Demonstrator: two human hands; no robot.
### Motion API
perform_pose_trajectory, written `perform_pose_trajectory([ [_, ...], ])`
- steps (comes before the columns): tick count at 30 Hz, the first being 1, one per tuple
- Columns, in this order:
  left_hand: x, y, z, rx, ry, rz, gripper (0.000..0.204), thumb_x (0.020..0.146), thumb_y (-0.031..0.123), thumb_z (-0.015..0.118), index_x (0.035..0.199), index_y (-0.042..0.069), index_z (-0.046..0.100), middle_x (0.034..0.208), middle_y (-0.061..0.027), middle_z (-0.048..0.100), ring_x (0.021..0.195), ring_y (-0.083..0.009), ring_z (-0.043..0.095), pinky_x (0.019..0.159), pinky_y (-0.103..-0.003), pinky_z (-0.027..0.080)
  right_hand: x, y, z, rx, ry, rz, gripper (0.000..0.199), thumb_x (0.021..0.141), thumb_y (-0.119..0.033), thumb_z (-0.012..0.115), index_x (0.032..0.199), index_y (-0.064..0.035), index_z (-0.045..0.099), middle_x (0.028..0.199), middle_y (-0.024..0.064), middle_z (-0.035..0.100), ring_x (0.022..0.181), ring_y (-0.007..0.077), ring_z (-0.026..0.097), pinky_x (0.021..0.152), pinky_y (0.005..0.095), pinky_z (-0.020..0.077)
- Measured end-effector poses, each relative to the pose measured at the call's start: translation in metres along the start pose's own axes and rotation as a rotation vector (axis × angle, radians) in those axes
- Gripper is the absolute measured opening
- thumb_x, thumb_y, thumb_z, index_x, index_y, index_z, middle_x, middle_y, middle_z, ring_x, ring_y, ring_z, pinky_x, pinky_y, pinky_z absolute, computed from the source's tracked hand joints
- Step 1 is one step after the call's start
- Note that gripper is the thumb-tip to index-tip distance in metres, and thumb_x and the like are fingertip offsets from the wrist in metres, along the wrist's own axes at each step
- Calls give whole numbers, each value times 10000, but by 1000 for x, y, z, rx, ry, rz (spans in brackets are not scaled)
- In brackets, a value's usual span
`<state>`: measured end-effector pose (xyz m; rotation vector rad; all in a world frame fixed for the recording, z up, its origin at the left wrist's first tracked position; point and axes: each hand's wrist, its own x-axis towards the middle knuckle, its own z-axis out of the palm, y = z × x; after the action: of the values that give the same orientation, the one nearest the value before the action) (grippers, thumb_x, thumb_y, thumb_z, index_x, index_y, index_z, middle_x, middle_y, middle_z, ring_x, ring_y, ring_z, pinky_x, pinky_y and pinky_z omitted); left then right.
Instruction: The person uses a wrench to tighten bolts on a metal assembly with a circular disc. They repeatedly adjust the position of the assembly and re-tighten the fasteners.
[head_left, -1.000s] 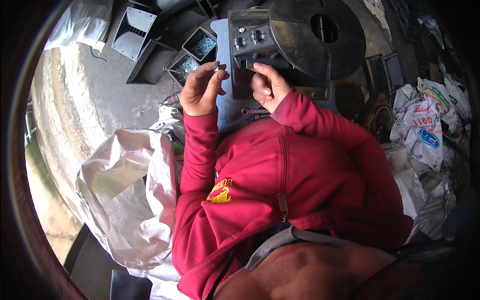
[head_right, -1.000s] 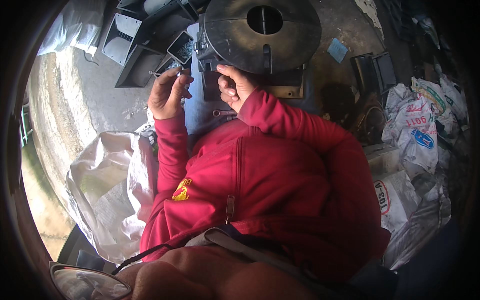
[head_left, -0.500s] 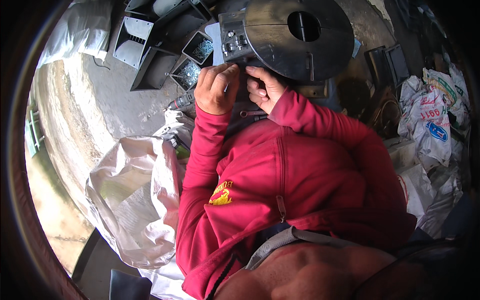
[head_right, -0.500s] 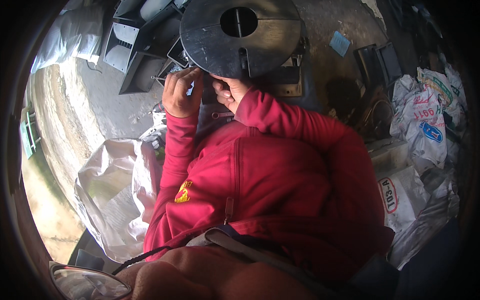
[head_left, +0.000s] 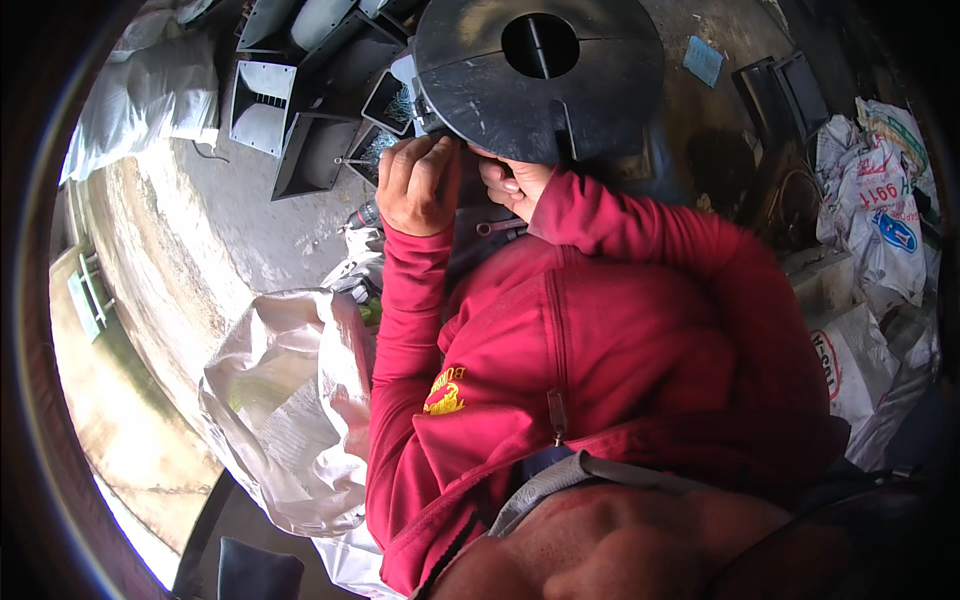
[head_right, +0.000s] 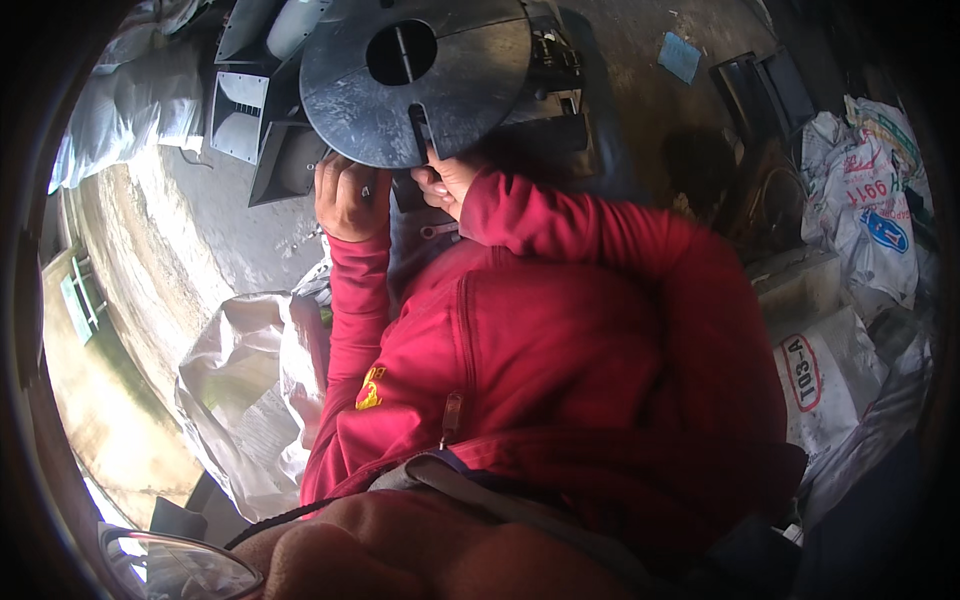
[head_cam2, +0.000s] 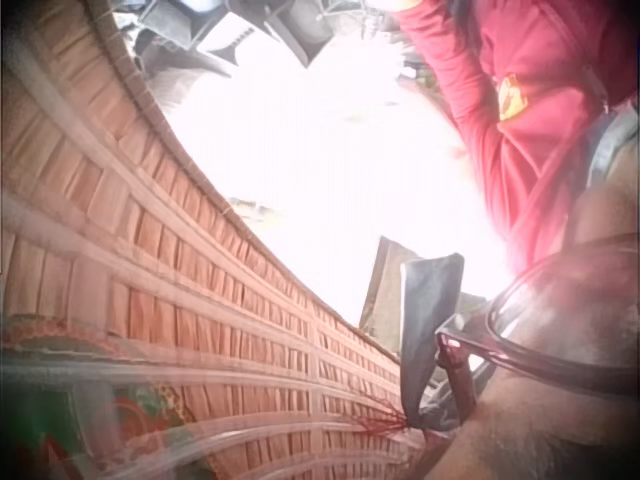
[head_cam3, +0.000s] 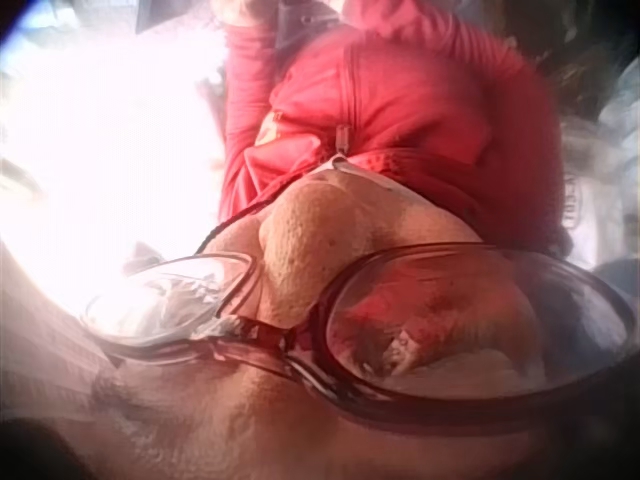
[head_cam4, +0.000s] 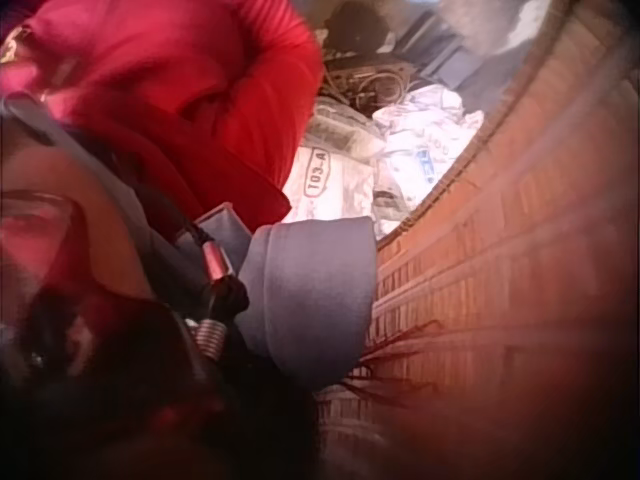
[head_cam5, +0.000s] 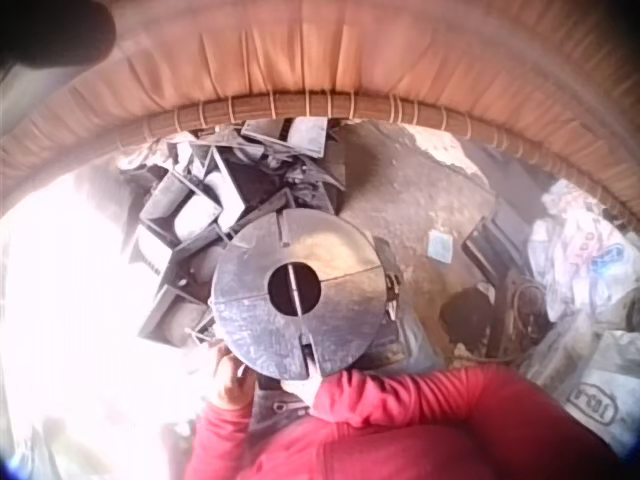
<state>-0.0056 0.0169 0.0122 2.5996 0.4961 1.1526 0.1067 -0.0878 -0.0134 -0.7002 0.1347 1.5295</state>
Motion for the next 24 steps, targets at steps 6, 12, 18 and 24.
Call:
perform_pose_trajectory([
  [6, 9, -2, -5, 55, -139, 56, 303, 670, 10, 741, 952, 82, 657, 924, -68, 629, 798, -223, 611, 666, -315, 505, 5, -4, -6, -51, -76, -35, 239, 926, -351, 550, 805, -152, 499, 589, -53, 453, 431, 24, 333, 417, 187, 245],
  [12, -4, 7, 1, -5, 10, -251, 273, 685, 28, 779, 929, 56, 662, 870, -67, 615, 620, -165, 599, 548, -268, 482, 4, -2, -7, -91, -135, -23, 263, 926, -358, 545, 802, -130, 506, 590, -46, 456, 432, 28, 330, 418, 191, 251],
  [18, 4, 7, -3, 74, -57, -89, 288, 687, 19, 770, 956, 42, 672, 875, -80, 617, 670, -180, 602, 562, -272, 480, 1, -4, 0, -57, -18, -42, 329, 925, -384, 539, 732, -121, 499, 574, -43, 435, 438, 32, 324, 421, 200, 242],
  [24, -2, 18, 5, -21, 50, -348, 244, 685, 37, 778, 910, 64, 686, 866, -77, 609, 662, -196, 598, 584, -293, 484, -1, -5, -4, -111, -111, -34, 317, 932, -405, 525, 787, -125, 489, 574, -49, 400, 451, 30, 307, 433, 191, 260],
])
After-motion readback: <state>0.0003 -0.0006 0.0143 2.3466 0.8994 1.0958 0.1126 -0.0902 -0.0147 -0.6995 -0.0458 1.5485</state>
